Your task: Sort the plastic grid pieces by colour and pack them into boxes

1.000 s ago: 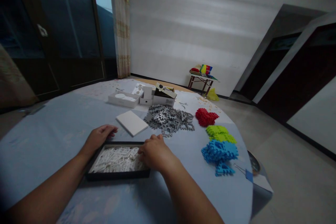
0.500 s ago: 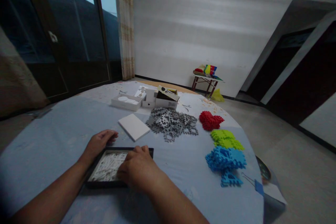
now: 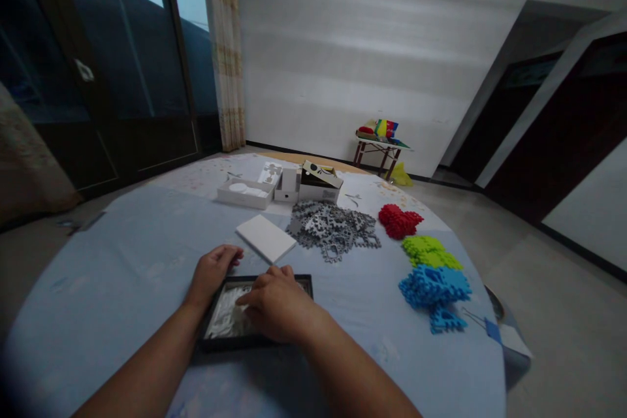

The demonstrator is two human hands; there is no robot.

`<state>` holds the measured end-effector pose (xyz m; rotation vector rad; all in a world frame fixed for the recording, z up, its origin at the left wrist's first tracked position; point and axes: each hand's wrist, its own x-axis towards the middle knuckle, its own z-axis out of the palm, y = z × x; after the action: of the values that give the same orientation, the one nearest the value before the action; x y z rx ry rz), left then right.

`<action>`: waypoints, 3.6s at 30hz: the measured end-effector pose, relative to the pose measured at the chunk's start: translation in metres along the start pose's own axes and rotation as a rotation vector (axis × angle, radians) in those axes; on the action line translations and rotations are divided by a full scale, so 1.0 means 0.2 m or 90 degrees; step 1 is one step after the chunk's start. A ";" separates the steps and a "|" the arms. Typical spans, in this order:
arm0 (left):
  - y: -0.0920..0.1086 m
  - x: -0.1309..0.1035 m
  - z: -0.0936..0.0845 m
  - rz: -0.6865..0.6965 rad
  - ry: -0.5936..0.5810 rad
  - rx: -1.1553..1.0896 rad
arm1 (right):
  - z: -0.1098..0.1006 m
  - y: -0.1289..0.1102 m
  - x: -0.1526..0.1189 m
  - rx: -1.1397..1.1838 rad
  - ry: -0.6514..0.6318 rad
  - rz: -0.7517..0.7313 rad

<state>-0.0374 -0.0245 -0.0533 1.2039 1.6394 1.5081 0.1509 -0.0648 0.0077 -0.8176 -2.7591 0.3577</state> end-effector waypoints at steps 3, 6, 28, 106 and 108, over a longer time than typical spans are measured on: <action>0.00 0.00 0.00 -0.003 0.004 -0.003 | -0.01 0.11 -0.05 0.042 0.135 0.031; 0.00 0.00 0.01 -0.006 0.011 -0.003 | -0.01 0.30 -0.12 0.084 0.315 0.102; 0.01 -0.06 -0.01 -0.059 0.019 0.003 | 0.18 0.60 -0.19 0.226 0.370 0.342; 0.19 -0.17 -0.07 -0.034 -0.378 0.095 | -0.22 0.26 -0.25 0.161 -0.175 0.066; 0.18 -0.16 -0.08 -0.030 -0.397 0.099 | -0.22 0.26 -0.25 0.161 -0.172 0.060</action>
<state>-0.0300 -0.0627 -0.0203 1.5142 1.3521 0.8546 0.2316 -0.0430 0.0254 -0.8913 -2.8371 0.8750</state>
